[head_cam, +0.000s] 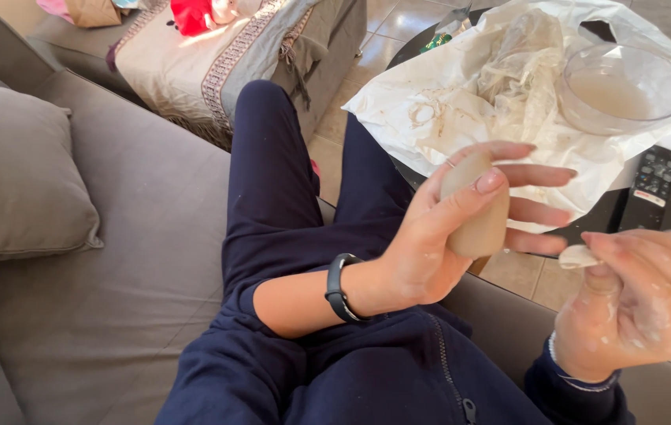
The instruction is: The person sits on a sofa and shapes a piece of clay into a smooth ball using both hands. They then use a small white tool to carve lines and texture into the surface of the clay ball.
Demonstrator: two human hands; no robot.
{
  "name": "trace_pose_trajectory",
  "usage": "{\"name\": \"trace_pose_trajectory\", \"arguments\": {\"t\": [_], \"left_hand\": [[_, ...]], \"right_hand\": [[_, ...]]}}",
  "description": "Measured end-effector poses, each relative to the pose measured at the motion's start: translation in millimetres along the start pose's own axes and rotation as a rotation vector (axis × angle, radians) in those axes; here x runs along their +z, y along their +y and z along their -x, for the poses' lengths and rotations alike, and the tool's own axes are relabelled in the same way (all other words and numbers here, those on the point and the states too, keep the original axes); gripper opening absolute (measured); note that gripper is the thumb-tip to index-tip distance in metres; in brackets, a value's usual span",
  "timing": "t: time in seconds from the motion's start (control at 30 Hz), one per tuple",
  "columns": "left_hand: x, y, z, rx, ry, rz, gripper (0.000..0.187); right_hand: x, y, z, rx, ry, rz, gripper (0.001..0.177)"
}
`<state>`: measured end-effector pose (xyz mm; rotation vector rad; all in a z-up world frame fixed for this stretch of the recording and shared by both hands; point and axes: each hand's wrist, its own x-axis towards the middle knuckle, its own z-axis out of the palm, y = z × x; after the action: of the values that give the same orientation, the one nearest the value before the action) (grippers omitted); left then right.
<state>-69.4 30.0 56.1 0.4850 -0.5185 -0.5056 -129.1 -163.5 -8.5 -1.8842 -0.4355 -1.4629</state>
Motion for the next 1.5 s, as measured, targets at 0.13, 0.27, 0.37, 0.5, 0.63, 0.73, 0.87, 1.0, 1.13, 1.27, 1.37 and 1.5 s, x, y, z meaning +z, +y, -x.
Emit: {"name": "trace_pose_trajectory", "arguments": {"t": [0.13,0.27,0.37,0.5,0.63,0.73,0.87,1.0,1.13,1.27,1.37,1.5], "left_hand": [[-4,-7,-2,-0.009,-0.05,0.004,0.038],[-4,-15,0,-0.042,-0.089,-0.05,0.049],[-1,-24,5,-0.105,-0.108,0.008,0.052],[0,-28,7,-0.161,-0.042,0.026,0.051],[-9,-33,2,-0.117,-0.014,-0.043,0.039],[-15,-37,0,-0.11,0.055,-0.074,0.037],[-20,-36,-5,-0.094,0.144,-0.229,0.03],[-14,-33,-6,-0.074,0.122,-0.312,0.025],[-9,-29,-5,-0.005,0.088,-0.491,0.03],[-4,-24,-7,0.101,0.109,-0.72,0.033],[-8,-26,-9,0.201,0.117,-0.824,0.03],[-8,-29,-9,0.092,0.209,-0.671,0.021]], "right_hand": [[-2,-5,-4,0.042,-0.023,-0.008,0.016],[0,-14,-10,0.004,-0.019,0.038,0.018],[-5,-7,-6,-0.026,-0.025,0.104,0.019],[-8,-6,-6,-0.031,-0.037,0.148,0.017],[0,-12,-15,0.082,-0.048,0.137,0.018],[4,-11,-20,0.202,-0.062,0.085,0.019],[10,-19,-31,0.364,-0.039,-0.051,0.021],[12,-26,-39,0.454,-0.009,-0.183,0.019],[11,-24,-30,0.372,-0.05,-0.053,0.013],[13,-27,-26,0.212,-0.089,0.195,0.014],[17,-35,-33,0.162,-0.084,0.262,0.019],[19,-39,-38,0.14,-0.089,0.288,0.02]]}}
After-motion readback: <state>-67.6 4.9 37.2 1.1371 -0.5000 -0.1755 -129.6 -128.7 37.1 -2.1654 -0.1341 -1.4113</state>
